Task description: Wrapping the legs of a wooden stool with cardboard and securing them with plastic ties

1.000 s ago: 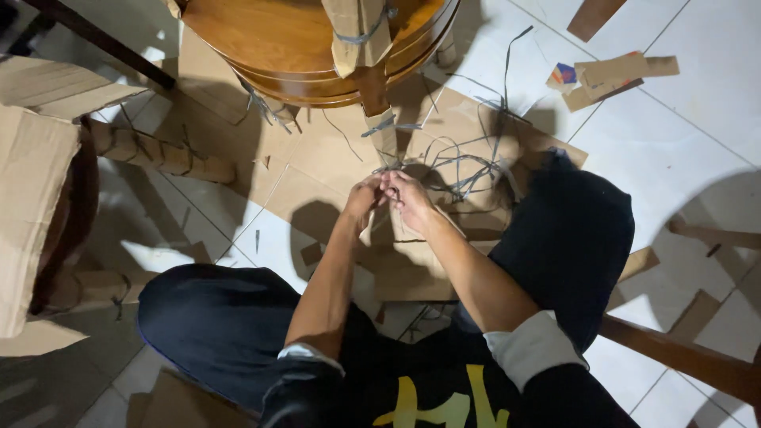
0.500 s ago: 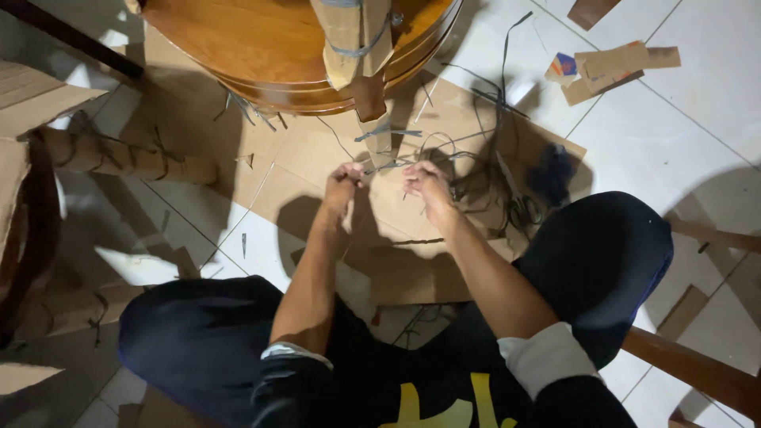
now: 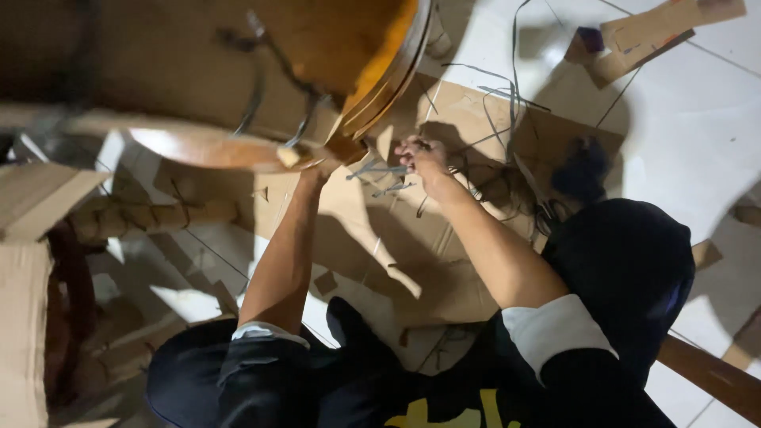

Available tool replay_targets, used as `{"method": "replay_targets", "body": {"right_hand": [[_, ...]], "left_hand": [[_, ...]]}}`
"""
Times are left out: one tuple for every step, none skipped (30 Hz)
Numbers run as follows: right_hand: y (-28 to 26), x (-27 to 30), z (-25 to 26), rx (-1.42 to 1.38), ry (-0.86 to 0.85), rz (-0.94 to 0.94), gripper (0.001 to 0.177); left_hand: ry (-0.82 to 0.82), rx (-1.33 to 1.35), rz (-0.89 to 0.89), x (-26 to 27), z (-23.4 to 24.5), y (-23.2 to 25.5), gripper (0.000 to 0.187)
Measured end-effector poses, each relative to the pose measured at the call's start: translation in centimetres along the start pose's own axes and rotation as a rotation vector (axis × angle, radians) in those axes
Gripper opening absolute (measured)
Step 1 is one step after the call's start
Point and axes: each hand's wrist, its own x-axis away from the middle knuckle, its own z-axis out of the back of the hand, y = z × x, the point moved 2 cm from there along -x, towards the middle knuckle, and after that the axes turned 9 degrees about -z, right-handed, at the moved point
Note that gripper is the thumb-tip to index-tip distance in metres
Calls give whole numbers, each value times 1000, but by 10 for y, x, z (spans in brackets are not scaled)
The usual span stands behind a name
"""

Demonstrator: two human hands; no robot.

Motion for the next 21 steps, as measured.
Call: {"method": "replay_targets", "body": {"right_hand": [[9, -14, -2, -26, 7, -34, 10], [17, -29, -3, -49, 16, -67, 10], [18, -35, -4, -62, 22, -71, 10], [22, -40, -7, -177, -102, -151, 7], [27, -44, -11, -293, -228, -229, 9], [28, -41, -12, -303, -223, -232, 9], [29, -38, -15, -263, -289, -189, 13], [29, -34, -19, -217, -357, -146, 18], [20, -26, -19, -221, -353, -150, 18], [11, -16, -20, -177, -365, -148, 12], [3, -6, -22, -132, -376, -146, 7], [9, -13, -22, -131, -376, -149, 7], [15, -20, -22, -131, -307, -123, 8], [22, -26, -22, -131, -241, -97, 10], [17, -15, -21, -128, -244, -101, 10], [10, -3, -21, -195, -228, -121, 3], [4, 8, -21, -261, -212, -141, 3], [11, 8, -19, -261, -215, -138, 3], [18, 9, -16, -302, -167, -152, 7], [25, 10, -14, -344, -120, -165, 10], [35, 2, -16, -345, -124, -160, 10]], "left_hand": [[43, -123, -29, -22, -28, -22, 39], [83, -243, -55, -96, -37, -76, 36], [122, -364, -81, -102, -44, -82, 34], [161, -483, -106, -107, -50, -90, 31], [199, -603, -131, -112, -56, -98, 29], [234, -722, -158, -113, -63, -107, 26], [268, -841, -184, -114, -71, -116, 24], [299, -957, -213, -114, -78, -125, 21], [330, -1074, -242, -113, -83, -131, 19], [359, -1190, -273, -111, -87, -137, 16], [388, -1306, -304, -108, -92, -143, 14], [416, -1421, -339, -104, -95, -148, 12], [444, -1536, -373, -99, -98, -154, 10], [474, -1652, -409, -93, -103, -159, 9], [504, -1767, -445, -84, -106, -167, 8], [532, -1885, -484, -76, -112, -174, 8], [561, -2003, -522, -68, -118, -182, 8], [583, -2122, -560, -45, -107, -174, 10], [605, -2241, -599, -24, -101, -183, 12], [626, -2360, -639, -51, -104, -188, 14], [622, -2362, -645, -41, -71, -185, 14]]}}
